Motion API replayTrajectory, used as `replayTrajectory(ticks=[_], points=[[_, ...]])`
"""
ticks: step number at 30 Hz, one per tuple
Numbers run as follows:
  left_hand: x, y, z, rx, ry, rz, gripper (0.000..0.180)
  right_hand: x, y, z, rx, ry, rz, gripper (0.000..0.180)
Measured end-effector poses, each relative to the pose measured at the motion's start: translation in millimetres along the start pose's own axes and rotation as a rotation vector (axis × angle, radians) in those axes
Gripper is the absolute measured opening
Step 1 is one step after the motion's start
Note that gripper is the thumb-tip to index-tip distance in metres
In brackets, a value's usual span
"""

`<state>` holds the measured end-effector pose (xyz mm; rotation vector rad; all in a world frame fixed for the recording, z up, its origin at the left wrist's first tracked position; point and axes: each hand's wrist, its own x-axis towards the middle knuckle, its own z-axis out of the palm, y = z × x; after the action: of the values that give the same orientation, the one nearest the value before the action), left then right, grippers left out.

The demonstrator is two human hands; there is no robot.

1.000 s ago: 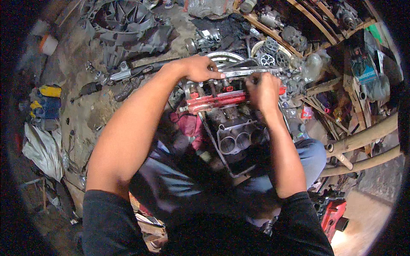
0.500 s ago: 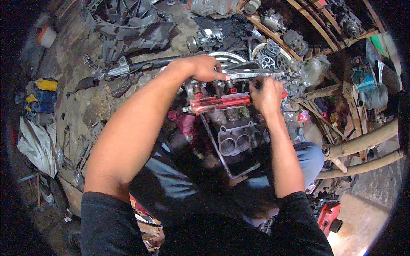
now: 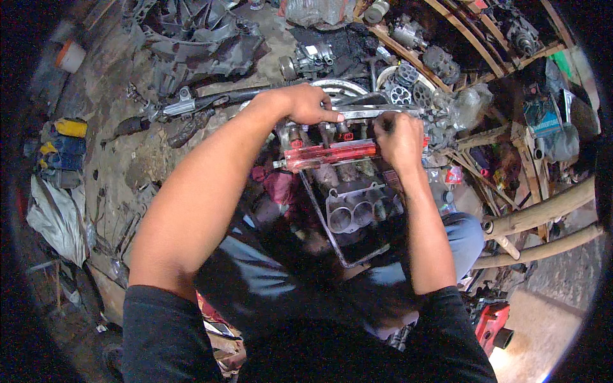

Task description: The person sits on the floor and assembles a cylinder head using a torque wrench and a brush. They tighten bolts on the cylinder head and apply a substance with a brush to the surface.

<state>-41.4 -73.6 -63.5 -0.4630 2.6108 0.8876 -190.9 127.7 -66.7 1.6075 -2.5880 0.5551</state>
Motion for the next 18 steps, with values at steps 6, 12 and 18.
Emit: replayTrajectory(ticks=[6, 12, 18], points=[[5.4, -6.1, 6.2, 0.004, 0.019, 0.018, 0.072, 6.5, 7.0, -8.6, -0.093, -0.058, -0.136, 0.016], [9.7, -9.9, 10.9, 0.055, 0.042, 0.029, 0.068, 19.8, 7.5, -22.4, -0.309, -0.294, -0.425, 0.028], [9.1, -7.1, 12.9, 0.035, 0.017, -0.003, 0.070, 26.3, 20.0, -23.7, -0.356, -0.398, -0.529, 0.037]])
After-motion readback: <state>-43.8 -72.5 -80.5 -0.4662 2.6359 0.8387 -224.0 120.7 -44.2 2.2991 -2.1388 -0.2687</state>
